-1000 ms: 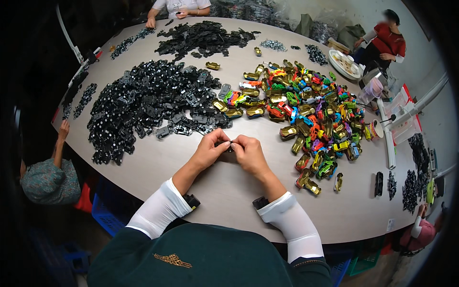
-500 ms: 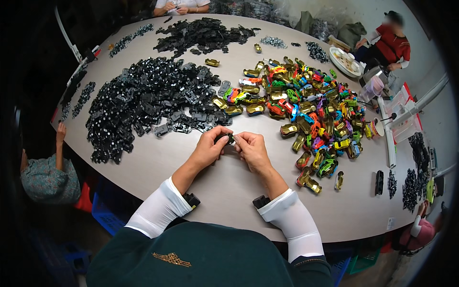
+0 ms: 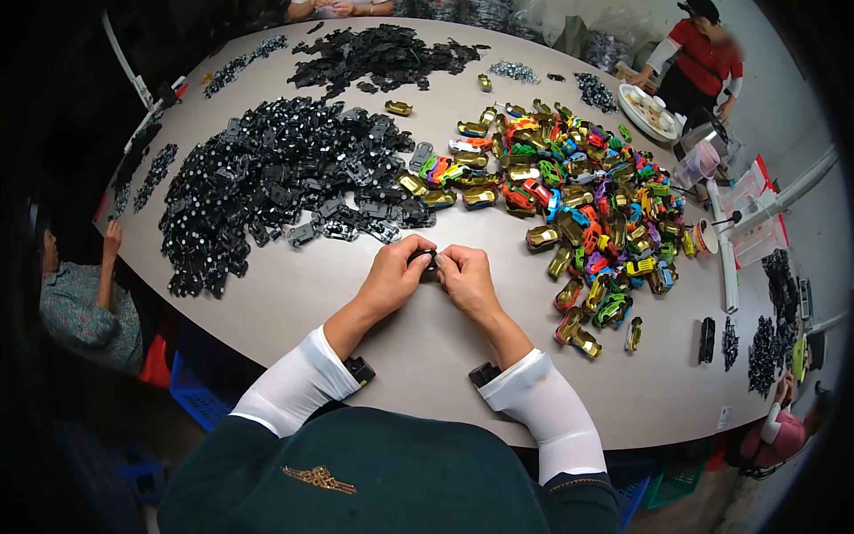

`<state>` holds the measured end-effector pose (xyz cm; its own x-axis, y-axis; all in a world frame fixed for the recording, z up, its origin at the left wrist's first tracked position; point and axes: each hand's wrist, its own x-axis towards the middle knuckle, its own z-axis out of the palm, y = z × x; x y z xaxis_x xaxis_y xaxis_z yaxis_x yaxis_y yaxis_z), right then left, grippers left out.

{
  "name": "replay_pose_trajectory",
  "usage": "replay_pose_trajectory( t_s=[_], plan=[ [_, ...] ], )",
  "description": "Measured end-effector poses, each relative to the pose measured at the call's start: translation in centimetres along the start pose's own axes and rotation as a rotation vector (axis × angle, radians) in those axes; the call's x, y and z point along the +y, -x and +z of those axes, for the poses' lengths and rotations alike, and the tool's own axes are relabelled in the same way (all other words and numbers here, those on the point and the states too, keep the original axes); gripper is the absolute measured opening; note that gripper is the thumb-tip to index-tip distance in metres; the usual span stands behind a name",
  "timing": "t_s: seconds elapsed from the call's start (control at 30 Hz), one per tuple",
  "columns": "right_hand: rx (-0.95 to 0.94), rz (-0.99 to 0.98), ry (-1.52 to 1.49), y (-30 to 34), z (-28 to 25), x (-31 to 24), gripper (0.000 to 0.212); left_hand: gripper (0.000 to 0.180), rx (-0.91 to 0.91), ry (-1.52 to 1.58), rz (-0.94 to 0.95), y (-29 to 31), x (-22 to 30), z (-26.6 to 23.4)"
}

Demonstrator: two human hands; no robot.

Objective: The person sits at a large table and assembles small toy cars by hand. They pick up a black chassis and a colored body, fit the two parts together, and place the finished unit on the table. The process is repeated continuously with different colored bodies throughout the clip.

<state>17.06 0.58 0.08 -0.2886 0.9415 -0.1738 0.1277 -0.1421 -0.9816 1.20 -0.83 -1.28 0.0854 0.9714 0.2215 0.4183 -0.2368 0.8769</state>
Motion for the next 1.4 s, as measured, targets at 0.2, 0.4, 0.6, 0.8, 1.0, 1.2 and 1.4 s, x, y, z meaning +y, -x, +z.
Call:
replay_pose_trajectory(
  t_s=[0.2, 0.4, 0.6, 0.8, 1.0, 1.2, 1.4],
  plan=[
    [0.095, -0.134, -0.151, -0.4, -0.9, -1.6, 0.019, 0.026, 0.081, 0.166, -0.089, 1.9, 2.5, -4.4],
    [0.417, -0.397, 0.738, -1.3, -5.6, -2.2, 0.02, 0.02, 0.459, -0.295, -0.104, 14.0, 1.1, -17.7],
    [0.445, -0.139, 1.405, 0.4, -10.9, -3.4, 0.012, 0.024, 0.708, -0.563, -0.678, 31.0, -4.8, -27.9],
    [0.499, -0.198, 1.371, -0.5, -11.6, -2.5, 0.011, 0.056, 0.589, -1.023, -0.691, 32.4, -6.5, -27.5],
    [0.028, -0.144, 0.331, 0.3, -8.5, -4.7, 0.01, 0.021, 0.482, -0.128, -0.25, 16.6, 2.9, -19.9],
    [-0.226, 0.028, -0.046, 2.2, -3.0, -6.4, 0.01, 0.049, -0.09, 0.518, -0.265, 5.9, 5.3, -6.9],
    [-0.175, -0.065, 0.024, 1.2, -2.4, -4.5, 0.015, 0.041, -0.17, 0.756, -0.3, 2.2, 2.7, -1.3]
  ],
)
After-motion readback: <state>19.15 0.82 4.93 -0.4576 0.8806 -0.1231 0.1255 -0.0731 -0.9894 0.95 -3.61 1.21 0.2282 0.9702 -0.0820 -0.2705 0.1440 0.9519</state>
